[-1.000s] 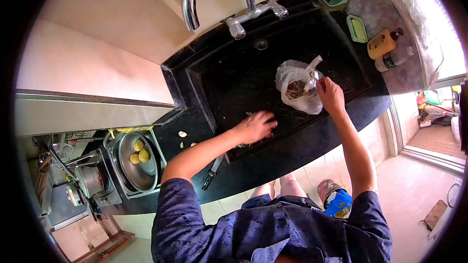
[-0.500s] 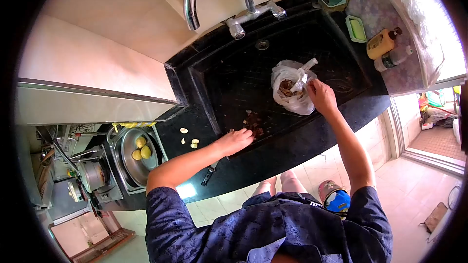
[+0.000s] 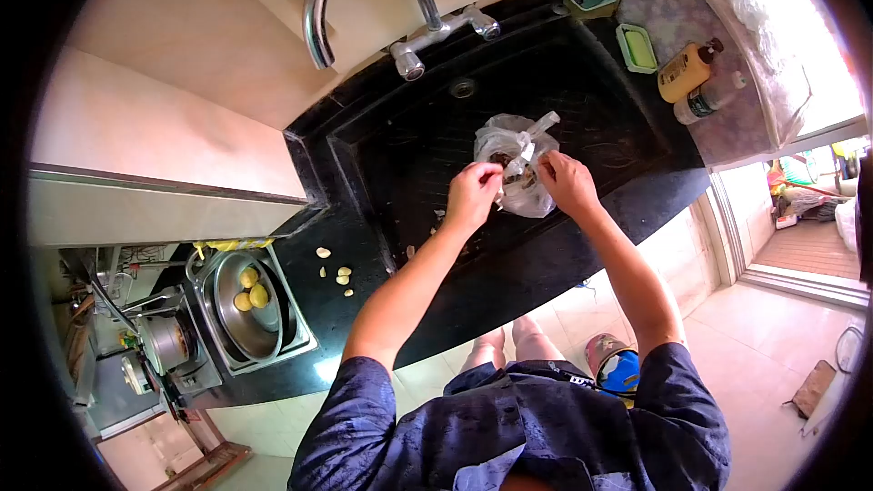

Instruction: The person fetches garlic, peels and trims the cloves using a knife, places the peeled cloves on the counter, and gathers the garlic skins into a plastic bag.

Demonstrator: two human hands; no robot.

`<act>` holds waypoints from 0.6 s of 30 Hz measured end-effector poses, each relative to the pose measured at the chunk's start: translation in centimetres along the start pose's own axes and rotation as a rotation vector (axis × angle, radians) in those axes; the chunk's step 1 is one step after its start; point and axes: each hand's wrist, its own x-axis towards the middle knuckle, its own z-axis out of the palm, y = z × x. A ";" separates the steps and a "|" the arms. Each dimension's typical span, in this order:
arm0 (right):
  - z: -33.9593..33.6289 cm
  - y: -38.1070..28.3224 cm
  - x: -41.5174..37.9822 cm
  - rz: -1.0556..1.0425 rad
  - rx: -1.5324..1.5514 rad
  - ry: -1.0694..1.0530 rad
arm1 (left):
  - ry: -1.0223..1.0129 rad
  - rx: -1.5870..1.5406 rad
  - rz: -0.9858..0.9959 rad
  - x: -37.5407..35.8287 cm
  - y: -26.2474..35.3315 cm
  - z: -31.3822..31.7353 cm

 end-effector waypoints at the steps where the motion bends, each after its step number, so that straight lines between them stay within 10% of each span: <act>1: -0.1 0.1 0.0 -0.009 0.004 -0.008 | 0.006 0.195 0.111 0.8 0.5 1.1; 9: -1.8 10.4 1.6 0.197 -0.207 0.253 | -0.099 0.575 0.137 0.8 -1.0 4.3; 18: -0.7 15.3 4.6 0.338 -0.655 -0.193 | -0.107 0.738 0.029 0.7 -1.3 3.2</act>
